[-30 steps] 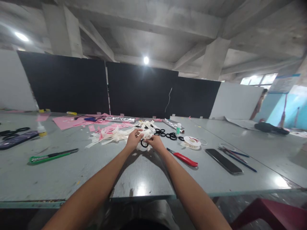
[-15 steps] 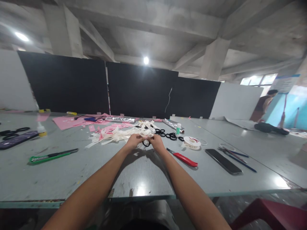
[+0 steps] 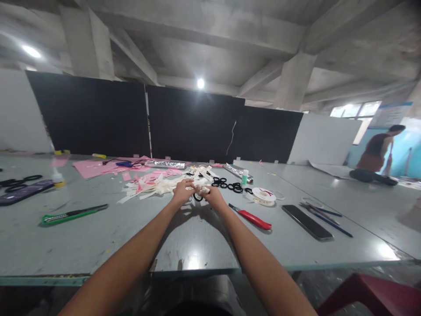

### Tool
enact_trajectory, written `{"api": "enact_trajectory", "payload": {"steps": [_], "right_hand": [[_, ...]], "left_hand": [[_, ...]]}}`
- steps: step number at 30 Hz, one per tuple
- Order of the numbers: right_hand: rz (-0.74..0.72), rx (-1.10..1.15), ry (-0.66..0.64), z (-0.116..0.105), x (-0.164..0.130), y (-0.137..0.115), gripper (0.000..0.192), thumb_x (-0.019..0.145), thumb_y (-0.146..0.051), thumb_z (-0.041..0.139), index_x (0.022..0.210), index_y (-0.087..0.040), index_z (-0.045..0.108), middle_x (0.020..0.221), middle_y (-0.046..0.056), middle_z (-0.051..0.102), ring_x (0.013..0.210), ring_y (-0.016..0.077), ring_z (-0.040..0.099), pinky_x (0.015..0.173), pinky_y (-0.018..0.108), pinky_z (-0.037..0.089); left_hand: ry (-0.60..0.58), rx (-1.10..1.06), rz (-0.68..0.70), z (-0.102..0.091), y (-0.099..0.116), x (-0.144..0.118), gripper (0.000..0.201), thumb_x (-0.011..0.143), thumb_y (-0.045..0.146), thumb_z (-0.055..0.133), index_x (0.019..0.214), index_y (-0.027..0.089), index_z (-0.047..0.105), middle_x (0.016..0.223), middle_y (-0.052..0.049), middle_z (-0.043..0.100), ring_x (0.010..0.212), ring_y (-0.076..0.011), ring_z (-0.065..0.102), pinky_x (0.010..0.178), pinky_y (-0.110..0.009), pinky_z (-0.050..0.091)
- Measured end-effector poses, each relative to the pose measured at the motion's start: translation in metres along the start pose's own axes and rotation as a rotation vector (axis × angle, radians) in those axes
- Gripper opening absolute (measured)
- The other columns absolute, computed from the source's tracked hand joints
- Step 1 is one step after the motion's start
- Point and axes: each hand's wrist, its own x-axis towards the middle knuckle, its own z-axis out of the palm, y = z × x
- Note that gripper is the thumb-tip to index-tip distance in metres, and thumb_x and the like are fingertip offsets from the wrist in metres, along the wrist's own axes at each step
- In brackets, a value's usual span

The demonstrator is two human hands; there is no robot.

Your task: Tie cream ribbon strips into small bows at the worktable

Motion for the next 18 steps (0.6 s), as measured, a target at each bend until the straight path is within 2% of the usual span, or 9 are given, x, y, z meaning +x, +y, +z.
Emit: {"api": "enact_trajectory", "payload": {"steps": [3, 6, 8, 10, 12, 15, 18], "right_hand": [[-0.049, -0.041, 0.003, -0.001, 0.0, -0.001, 0.02, 0.072, -0.033, 0.058, 0.063, -0.015, 0.059, 0.058, -0.003, 0.052, 0.058, 0.0111, 0.044, 0.058, 0.022, 0.034], [-0.032, -0.07, 0.004, -0.003, -0.001, -0.006, 0.017, 0.073, -0.03, 0.057, 0.064, -0.015, 0.06, 0.062, -0.002, 0.055, 0.061, 0.0118, 0.045, 0.06, 0.022, 0.034], [-0.028, -0.091, 0.008, -0.005, -0.001, -0.009, 0.016, 0.073, -0.029, 0.057, 0.064, -0.015, 0.059, 0.063, -0.001, 0.057, 0.062, 0.0124, 0.046, 0.061, 0.022, 0.034], [-0.04, -0.113, 0.011, -0.007, -0.001, -0.01, 0.017, 0.073, -0.029, 0.056, 0.064, -0.016, 0.058, 0.063, 0.0, 0.057, 0.063, 0.013, 0.046, 0.06, 0.023, 0.033], [-0.06, -0.127, 0.018, -0.008, -0.001, -0.009, 0.019, 0.074, -0.03, 0.054, 0.062, -0.016, 0.057, 0.062, 0.0, 0.055, 0.062, 0.013, 0.045, 0.059, 0.023, 0.032], [-0.06, -0.1, 0.039, -0.008, 0.0, -0.006, 0.023, 0.075, -0.033, 0.053, 0.058, -0.016, 0.053, 0.058, -0.001, 0.051, 0.06, 0.0123, 0.042, 0.056, 0.023, 0.031], [-0.016, -0.008, 0.077, -0.006, 0.001, -0.004, 0.026, 0.073, -0.037, 0.054, 0.058, -0.016, 0.052, 0.056, -0.002, 0.049, 0.057, 0.0116, 0.041, 0.054, 0.023, 0.032]], "left_hand": [[-0.012, 0.005, 0.042, -0.001, 0.004, -0.001, 0.026, 0.07, 0.044, 0.065, 0.061, 0.019, 0.066, 0.11, -0.003, 0.065, 0.106, -0.0215, 0.056, 0.095, -0.033, 0.037], [-0.039, -0.099, 0.054, 0.0, 0.007, -0.004, 0.032, 0.071, 0.048, 0.062, 0.062, 0.017, 0.065, 0.081, -0.003, 0.068, 0.083, -0.0182, 0.06, 0.079, -0.028, 0.042], [-0.058, -0.154, 0.017, 0.002, 0.007, -0.005, 0.036, 0.069, 0.051, 0.062, 0.061, 0.016, 0.062, 0.059, 0.001, 0.058, 0.062, -0.014, 0.053, 0.062, -0.024, 0.038], [-0.072, -0.172, -0.027, 0.003, 0.008, -0.006, 0.038, 0.068, 0.053, 0.062, 0.06, 0.016, 0.06, 0.047, 0.004, 0.046, 0.049, -0.0104, 0.042, 0.051, -0.023, 0.029], [-0.091, -0.192, -0.031, 0.004, 0.008, -0.006, 0.038, 0.067, 0.053, 0.063, 0.06, 0.015, 0.059, 0.046, 0.005, 0.043, 0.047, -0.009, 0.038, 0.048, -0.023, 0.025], [-0.166, -0.287, -0.017, 0.003, 0.01, -0.006, 0.036, 0.065, 0.05, 0.066, 0.065, 0.015, 0.062, 0.057, 0.002, 0.055, 0.054, -0.0098, 0.044, 0.052, -0.022, 0.031], [-0.232, -0.4, -0.126, 0.0, 0.014, -0.008, 0.038, 0.063, 0.05, 0.067, 0.075, 0.014, 0.066, 0.061, 0.001, 0.058, 0.054, -0.01, 0.046, 0.053, -0.023, 0.034]]}}
